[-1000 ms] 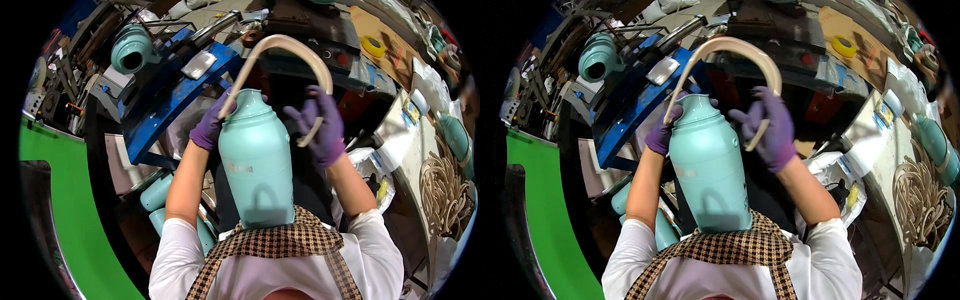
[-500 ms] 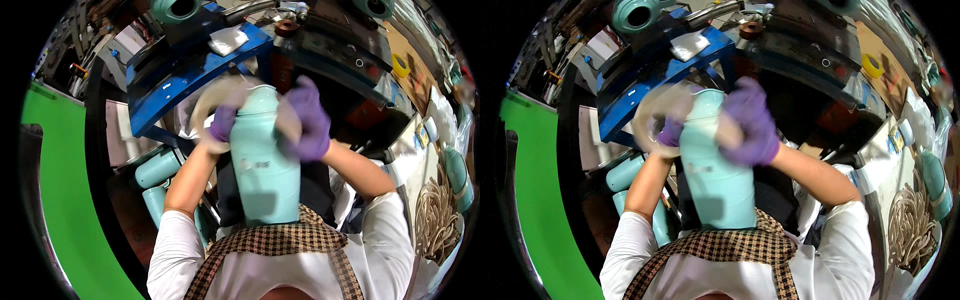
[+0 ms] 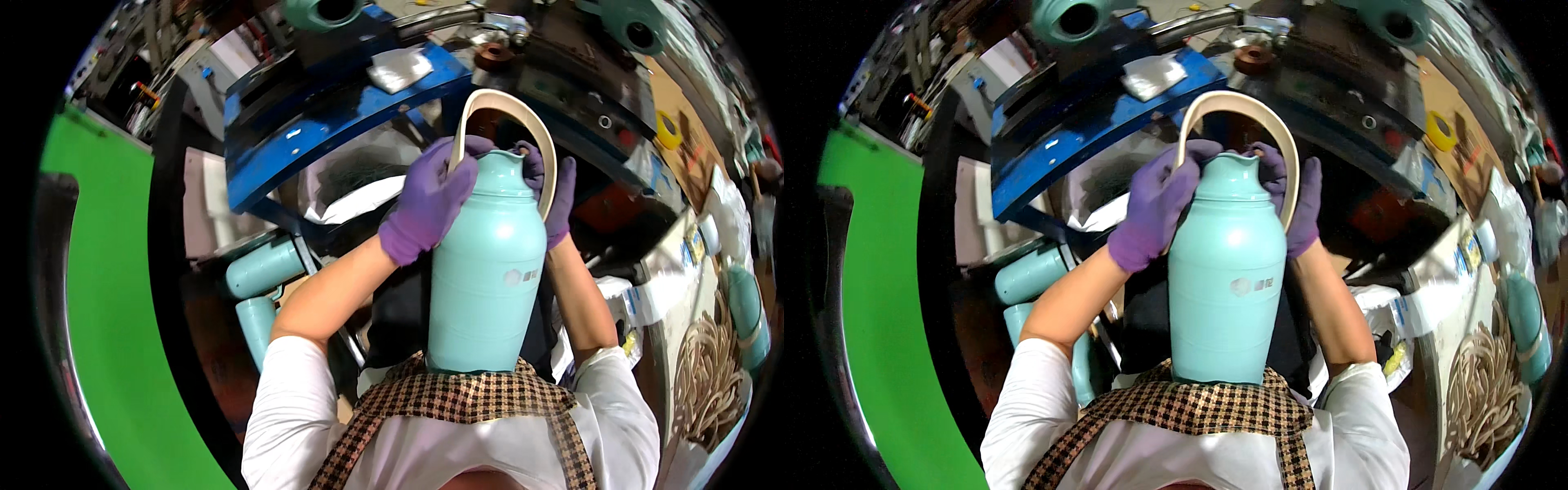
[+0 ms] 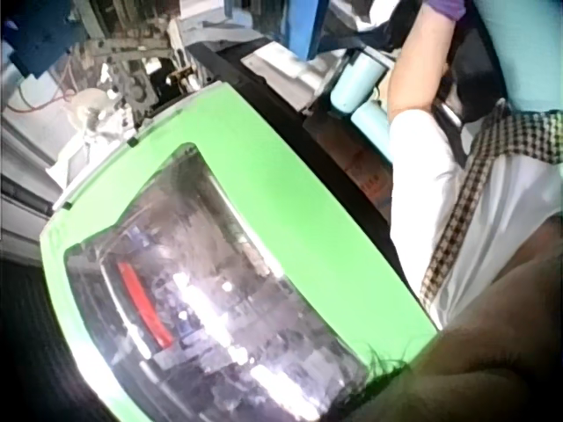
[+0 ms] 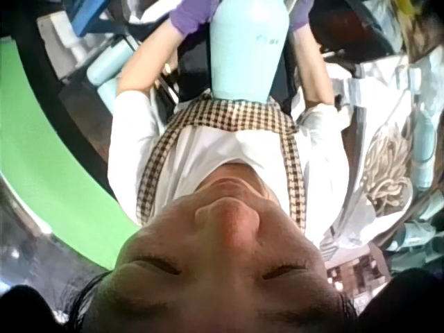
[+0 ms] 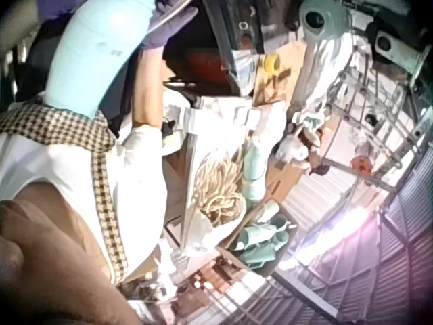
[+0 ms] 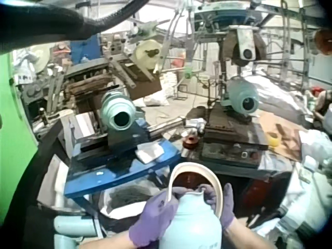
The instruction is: The person assembles light blue plastic containers by inserting a white ring into the top opening and attaching a beige handle. The person repeatedly picks up a container, inserts the ring, attaches the handle, and places the finished unit into a cardboard box.
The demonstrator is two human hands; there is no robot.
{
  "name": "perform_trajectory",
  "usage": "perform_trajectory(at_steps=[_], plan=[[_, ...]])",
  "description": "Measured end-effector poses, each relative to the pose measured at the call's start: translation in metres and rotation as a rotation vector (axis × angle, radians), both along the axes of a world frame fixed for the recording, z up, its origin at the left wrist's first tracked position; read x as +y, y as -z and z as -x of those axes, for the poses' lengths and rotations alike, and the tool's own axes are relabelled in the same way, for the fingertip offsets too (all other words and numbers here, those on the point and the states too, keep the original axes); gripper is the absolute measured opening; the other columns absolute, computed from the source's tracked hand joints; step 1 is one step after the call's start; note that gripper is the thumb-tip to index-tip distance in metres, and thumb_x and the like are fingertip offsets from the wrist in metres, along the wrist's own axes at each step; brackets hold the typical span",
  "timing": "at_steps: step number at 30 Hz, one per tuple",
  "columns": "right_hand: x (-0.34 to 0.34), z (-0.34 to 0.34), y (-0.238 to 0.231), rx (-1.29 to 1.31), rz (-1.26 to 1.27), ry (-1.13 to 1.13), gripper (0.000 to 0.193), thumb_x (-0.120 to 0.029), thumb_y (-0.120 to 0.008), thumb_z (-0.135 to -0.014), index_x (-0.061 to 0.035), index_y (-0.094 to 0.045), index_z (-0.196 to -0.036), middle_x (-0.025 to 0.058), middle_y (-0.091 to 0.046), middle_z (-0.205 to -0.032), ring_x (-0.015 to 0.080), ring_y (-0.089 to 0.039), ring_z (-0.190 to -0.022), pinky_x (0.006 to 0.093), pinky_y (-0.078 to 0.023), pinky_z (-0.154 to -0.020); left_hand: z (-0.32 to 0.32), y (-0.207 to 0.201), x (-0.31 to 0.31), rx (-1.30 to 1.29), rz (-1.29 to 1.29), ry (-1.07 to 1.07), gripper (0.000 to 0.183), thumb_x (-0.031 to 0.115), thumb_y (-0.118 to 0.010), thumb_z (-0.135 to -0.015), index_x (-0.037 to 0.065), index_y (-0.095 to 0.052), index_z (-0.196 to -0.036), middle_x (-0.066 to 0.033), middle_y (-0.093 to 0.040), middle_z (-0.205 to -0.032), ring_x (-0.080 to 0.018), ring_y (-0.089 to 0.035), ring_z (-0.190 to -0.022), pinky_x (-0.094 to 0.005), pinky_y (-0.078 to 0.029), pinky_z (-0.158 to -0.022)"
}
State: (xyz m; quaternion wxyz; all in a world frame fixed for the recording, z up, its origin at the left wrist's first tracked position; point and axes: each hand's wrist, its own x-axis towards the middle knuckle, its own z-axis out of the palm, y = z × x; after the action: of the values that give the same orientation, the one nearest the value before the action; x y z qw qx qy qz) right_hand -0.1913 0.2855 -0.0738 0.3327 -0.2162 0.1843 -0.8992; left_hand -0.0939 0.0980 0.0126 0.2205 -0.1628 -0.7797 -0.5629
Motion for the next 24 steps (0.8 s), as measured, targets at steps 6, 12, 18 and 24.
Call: perform_trajectory(at_steps=[6, 12, 18, 24], plan=[[0.015, -0.015, -0.025, -0.001, -0.203, 0.028, 0.039, -0.024, -0.063, -0.095, -0.0054, -0.057, -0.129, 0.0056, -0.062, -0.117, 0.0125, -0.058, -0.106, 0.0278, -0.048, -0.094, -0.009, -0.023, 0.026, 0.757, 0.535, 0.373, 0.026, 0.036, -0.075, -0.078, 0.013, -0.069, -0.087, -0.0057, -0.071, -0.107, -0.0294, -0.067, -0.104, -0.0493, -0.051, -0.094], [0.233, -0.009, -0.023, 0.279, -0.600, 0.858, 0.043, -0.019, -0.064, -0.089, -0.0017, -0.059, -0.129, 0.0021, -0.065, -0.103, 0.0117, -0.060, -0.094, 0.0277, -0.052, -0.085, -0.006, 0.011, 0.088, 0.492, 0.291, 0.590, 0.054, 0.062, -0.039, -0.099, 0.018, -0.062, -0.078, -0.0055, -0.074, -0.105, -0.0327, -0.058, -0.118, -0.0574, -0.022, -0.116], [0.486, -0.089, 0.032, -0.032, -0.860, 1.594, 0.059, -0.053, -0.039, -0.104, -0.0070, -0.050, -0.140, 0.0096, -0.058, -0.130, 0.0260, -0.057, -0.116, 0.0409, -0.048, -0.103, -0.081, 0.056, 0.029, 0.073, -0.040, 0.219, 0.044, 0.029, -0.047, -0.100, 0.004, -0.063, -0.067, -0.0144, -0.072, -0.096, -0.0321, -0.063, -0.109, -0.0501, -0.044, -0.104], [0.613, 0.010, 0.024, 0.372, -2.138, 1.560, 0.052, -0.042, -0.042, -0.104, -0.0058, -0.050, -0.141, 0.0108, -0.056, -0.135, 0.0263, -0.055, -0.121, 0.0408, -0.047, -0.105, -0.134, 0.099, -0.028, -0.168, -0.168, 0.154, 0.044, 0.033, -0.043, -0.106, 0.001, -0.066, -0.088, -0.0165, -0.068, -0.104, -0.0325, -0.066, -0.097, -0.0410, -0.051, -0.088]])
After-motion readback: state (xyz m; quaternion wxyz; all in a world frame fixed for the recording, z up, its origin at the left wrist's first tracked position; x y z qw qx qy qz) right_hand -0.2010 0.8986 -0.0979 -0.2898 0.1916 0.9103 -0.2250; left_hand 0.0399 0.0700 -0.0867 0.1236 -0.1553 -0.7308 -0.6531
